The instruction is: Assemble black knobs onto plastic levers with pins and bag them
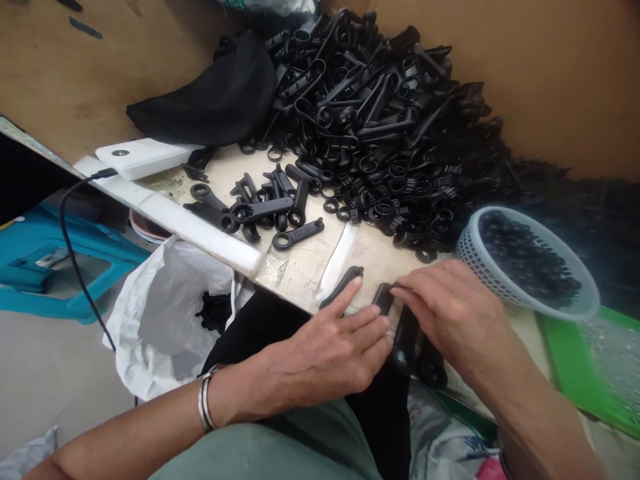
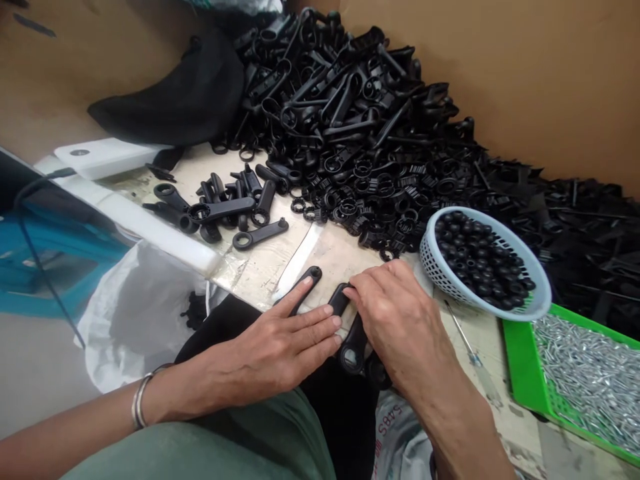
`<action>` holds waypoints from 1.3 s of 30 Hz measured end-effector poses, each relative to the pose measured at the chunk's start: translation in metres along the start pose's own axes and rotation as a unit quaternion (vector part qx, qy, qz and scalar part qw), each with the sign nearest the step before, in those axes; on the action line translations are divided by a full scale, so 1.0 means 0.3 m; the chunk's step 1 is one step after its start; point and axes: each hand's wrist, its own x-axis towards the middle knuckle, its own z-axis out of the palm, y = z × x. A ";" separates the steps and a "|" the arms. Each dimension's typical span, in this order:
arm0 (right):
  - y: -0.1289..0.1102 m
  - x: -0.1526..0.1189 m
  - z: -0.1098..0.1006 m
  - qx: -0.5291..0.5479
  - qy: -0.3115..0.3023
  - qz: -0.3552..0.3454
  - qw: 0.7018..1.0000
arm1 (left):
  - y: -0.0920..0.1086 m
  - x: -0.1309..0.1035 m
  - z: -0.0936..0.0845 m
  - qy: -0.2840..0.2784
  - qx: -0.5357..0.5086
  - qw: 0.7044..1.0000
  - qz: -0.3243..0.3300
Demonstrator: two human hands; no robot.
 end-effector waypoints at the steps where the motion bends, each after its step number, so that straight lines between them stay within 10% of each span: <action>1: 0.000 0.004 -0.002 -0.006 -0.012 0.004 1.000 | 0.000 0.002 -0.002 -0.004 0.000 1.000 -0.001; 19: 0.100 -0.037 0.000 0.063 0.034 0.100 0.992 | 0.002 0.002 0.005 0.010 0.002 1.000 0.001; 31: -0.002 -0.025 0.020 -0.022 -0.150 0.133 0.979 | 0.019 -0.002 0.006 0.008 0.042 0.999 0.004; 39: 0.021 -0.044 -0.017 0.172 -0.016 0.199 0.965 | 0.014 -0.015 -0.004 0.005 0.032 0.999 0.001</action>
